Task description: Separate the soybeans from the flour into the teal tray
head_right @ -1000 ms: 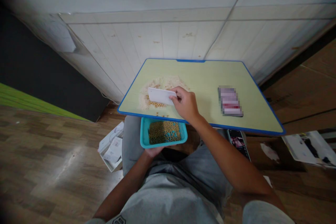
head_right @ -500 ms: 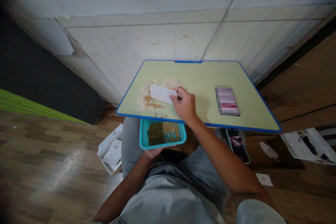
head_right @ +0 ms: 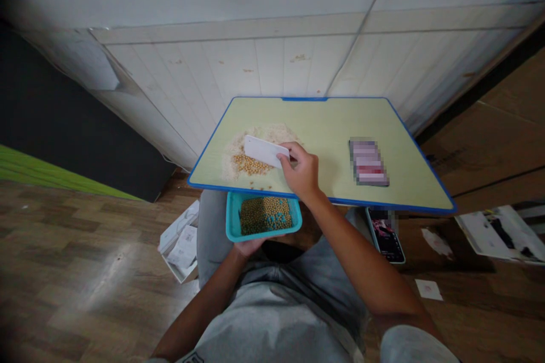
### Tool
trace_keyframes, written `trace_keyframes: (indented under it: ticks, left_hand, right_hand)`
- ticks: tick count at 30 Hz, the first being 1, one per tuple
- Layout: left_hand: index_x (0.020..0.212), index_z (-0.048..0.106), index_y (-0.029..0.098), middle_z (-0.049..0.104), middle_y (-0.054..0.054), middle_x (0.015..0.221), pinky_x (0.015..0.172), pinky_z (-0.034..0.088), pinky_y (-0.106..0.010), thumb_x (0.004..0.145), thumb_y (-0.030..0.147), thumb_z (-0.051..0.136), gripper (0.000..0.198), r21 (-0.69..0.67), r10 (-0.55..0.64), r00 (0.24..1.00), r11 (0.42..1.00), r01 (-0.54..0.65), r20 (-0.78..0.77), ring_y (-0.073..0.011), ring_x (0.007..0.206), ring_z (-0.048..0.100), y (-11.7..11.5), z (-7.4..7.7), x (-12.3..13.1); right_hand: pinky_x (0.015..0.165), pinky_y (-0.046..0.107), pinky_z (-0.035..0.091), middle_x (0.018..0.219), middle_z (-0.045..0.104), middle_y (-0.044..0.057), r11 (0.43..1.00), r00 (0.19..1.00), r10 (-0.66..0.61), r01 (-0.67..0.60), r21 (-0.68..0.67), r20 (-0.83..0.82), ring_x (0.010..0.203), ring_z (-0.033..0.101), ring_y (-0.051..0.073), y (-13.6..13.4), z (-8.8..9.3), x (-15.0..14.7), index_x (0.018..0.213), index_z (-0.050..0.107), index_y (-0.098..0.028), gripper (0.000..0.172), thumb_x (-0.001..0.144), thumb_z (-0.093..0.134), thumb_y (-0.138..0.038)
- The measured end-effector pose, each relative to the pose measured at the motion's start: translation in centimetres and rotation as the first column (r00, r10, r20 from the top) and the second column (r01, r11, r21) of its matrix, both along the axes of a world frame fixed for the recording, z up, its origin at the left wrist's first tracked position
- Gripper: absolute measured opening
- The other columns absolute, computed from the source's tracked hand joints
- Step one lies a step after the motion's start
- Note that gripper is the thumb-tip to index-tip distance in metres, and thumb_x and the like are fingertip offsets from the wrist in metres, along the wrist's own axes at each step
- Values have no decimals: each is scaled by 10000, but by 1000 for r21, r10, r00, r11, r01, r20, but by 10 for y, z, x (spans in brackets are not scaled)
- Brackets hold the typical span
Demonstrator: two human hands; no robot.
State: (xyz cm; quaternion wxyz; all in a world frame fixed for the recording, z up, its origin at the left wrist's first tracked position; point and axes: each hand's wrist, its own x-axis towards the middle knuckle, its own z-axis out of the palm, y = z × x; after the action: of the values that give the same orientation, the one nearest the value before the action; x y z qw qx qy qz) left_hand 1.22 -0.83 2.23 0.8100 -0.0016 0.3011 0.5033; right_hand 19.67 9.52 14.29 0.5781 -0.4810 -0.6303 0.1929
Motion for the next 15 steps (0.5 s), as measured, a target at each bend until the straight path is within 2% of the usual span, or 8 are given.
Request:
trace_keyframes:
  ticks: [5,10,15]
  left_hand:
    - [1407,715,296,684,-111,1513,1234,381,-712,1077,592,351,573,-9,-23,999,1000,23,-24,-392,1512,516,1,3,0]
    - [1402,728,306,665,-78,1542,1243,380,-678,1073,580,357,566,4,-36,996,999,36,-77,-406,1523,498,0,8,1]
    - [1424,713,302,659,-89,1547,1248,348,-720,1067,600,378,573,-4,-33,997,999,33,-71,-417,1541,471,-1,10,1]
  right_hand:
    - [790,387,630,882,793,-9,1000,1000,-19,19,-1,-9,826,767,200,-1,0,1,979,726,-256,134,884,660,-322]
    - [804,396,634,883,791,-4,999,999,-38,39,13,-19,826,768,206,-2,0,2,990,730,-259,135,894,662,-325]
    - [816,407,639,903,799,-4,1000,1000,-19,19,11,-14,839,771,210,-3,-2,3,994,732,-265,138,895,665,-333]
